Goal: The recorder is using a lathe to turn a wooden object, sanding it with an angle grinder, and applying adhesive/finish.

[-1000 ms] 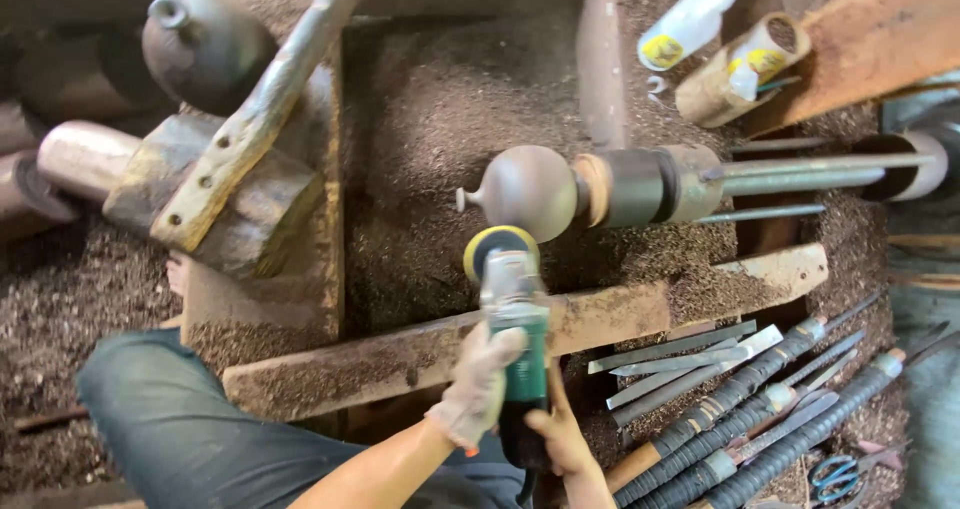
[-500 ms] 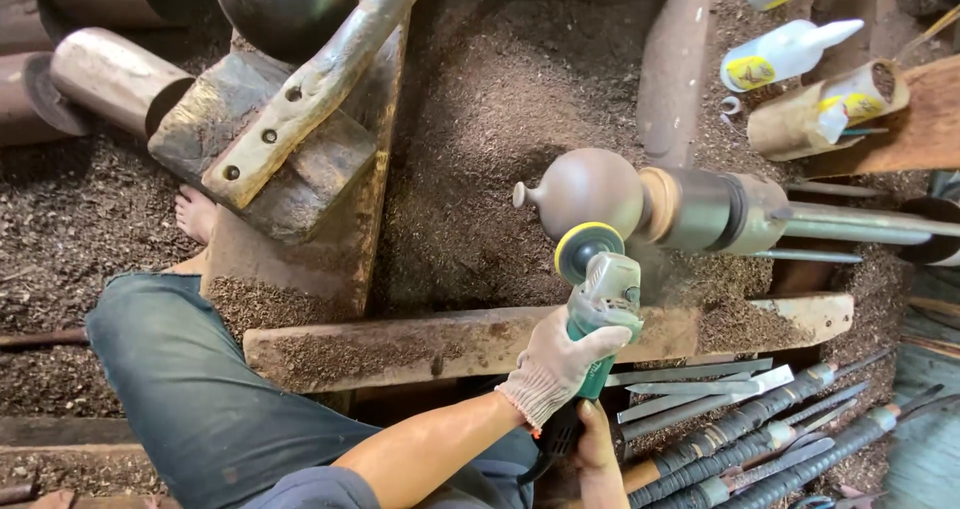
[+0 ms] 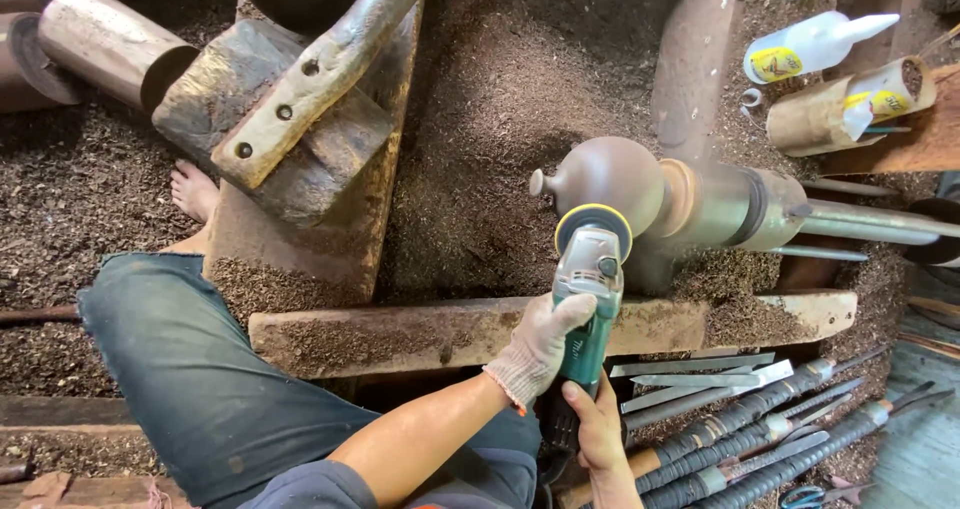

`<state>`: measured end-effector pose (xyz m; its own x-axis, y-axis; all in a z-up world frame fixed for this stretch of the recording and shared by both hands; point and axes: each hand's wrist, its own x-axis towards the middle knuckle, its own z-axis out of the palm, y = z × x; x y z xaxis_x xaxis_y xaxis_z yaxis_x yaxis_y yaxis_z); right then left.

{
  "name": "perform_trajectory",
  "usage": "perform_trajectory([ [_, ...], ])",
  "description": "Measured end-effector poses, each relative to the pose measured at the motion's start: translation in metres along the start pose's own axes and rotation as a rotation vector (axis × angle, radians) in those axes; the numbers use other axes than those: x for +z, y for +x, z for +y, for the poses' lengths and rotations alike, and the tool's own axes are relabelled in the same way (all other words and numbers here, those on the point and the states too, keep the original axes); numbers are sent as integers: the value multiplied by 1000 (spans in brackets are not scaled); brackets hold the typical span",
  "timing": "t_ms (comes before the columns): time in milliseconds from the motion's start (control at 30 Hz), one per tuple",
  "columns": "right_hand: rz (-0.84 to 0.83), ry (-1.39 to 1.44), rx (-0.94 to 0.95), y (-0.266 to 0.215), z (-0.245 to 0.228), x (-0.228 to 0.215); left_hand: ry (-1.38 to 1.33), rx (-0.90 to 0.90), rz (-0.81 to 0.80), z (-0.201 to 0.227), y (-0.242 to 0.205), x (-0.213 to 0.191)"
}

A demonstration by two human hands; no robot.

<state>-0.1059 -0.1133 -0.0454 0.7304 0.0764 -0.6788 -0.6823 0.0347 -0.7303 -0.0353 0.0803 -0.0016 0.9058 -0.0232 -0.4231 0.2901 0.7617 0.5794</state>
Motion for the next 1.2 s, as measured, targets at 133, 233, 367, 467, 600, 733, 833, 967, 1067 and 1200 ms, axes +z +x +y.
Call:
perform_trajectory([
  [133,-17,-156,-45,-15,-30,31,-197,-130,-2,-5,2,-15],
  [233,-7,-225,-63,-25,-50,56,-377,-213,-2,-6,0,-22],
  [367,31,-305,-34,-29,-55,67,-512,-258,-48,1,-6,-27],
  [467,19,-404,-115,-31,-59,74,-631,-304,-138,-2,-7,-34],
  [600,16,-535,-142,-32,-66,87,-686,-291,-140,-1,-6,-44],
  [733,60,-674,-113,-27,-58,88,-750,-310,-171,2,-3,-53],
  [833,86,-727,-34,-27,-66,101,-785,-307,-150,6,-2,-57],
  [967,85,-808,-37,-26,-77,117,-802,-291,-86,5,1,-62],
  [1067,48,-773,-67,-23,-80,123,-820,-262,-83,-1,5,-70],
  [1200,51,-813,-35,-21,-83,129,-912,-278,-124,-13,10,-77],
])
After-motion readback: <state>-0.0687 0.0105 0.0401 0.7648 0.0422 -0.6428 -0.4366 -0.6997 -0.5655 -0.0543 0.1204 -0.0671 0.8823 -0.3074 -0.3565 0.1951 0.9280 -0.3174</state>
